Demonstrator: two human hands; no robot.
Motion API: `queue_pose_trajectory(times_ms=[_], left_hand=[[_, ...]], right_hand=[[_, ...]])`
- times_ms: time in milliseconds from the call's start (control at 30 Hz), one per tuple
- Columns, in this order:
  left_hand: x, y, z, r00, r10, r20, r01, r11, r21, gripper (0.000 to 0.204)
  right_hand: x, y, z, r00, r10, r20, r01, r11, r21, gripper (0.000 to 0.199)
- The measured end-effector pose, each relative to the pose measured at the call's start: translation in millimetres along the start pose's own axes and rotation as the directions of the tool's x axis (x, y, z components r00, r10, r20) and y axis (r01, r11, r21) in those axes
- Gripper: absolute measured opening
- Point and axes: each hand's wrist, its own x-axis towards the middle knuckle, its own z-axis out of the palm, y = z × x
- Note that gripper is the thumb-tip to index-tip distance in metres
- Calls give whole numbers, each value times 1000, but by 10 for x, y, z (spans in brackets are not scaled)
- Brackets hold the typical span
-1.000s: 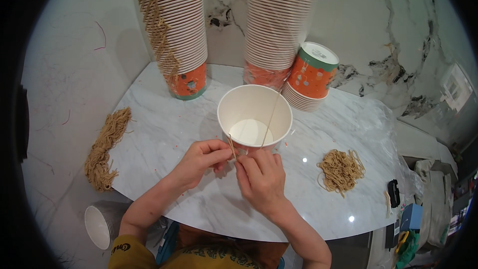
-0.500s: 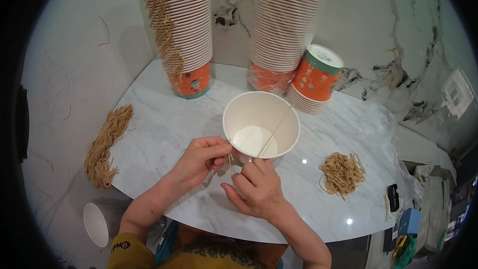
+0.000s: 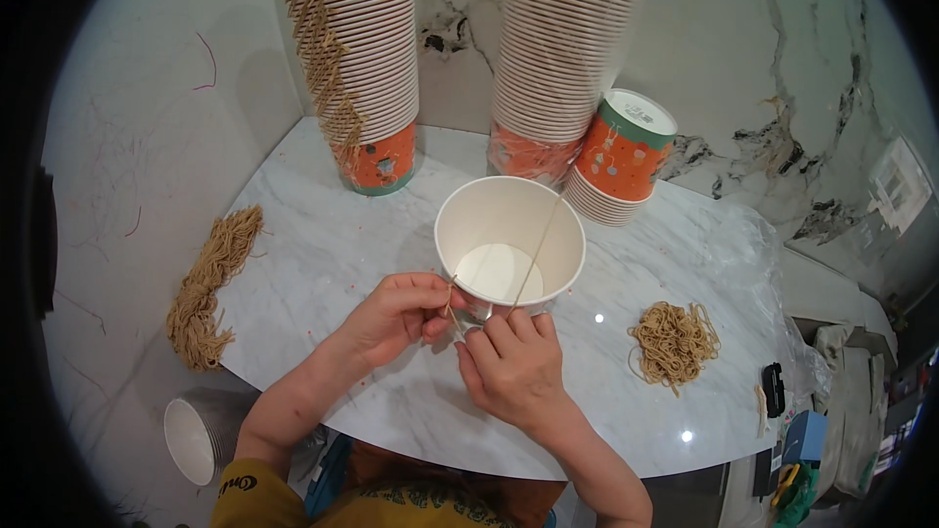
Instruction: Attaching elastic bands and twine to paper cups for packaging or display.
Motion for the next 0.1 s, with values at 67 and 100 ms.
queue_pose_trajectory(times_ms=[67, 100], left_hand=[[16, -13, -31, 1000, 3, 3, -2, 1000, -20, 21], [20, -13, -42, 1000, 9, 2, -9, 1000, -28, 22]], right_hand=[[-24, 31, 46, 1000, -28, -11, 28, 999, -37, 24], [-34, 50, 69, 998, -59, -23, 57, 996, -71, 29]])
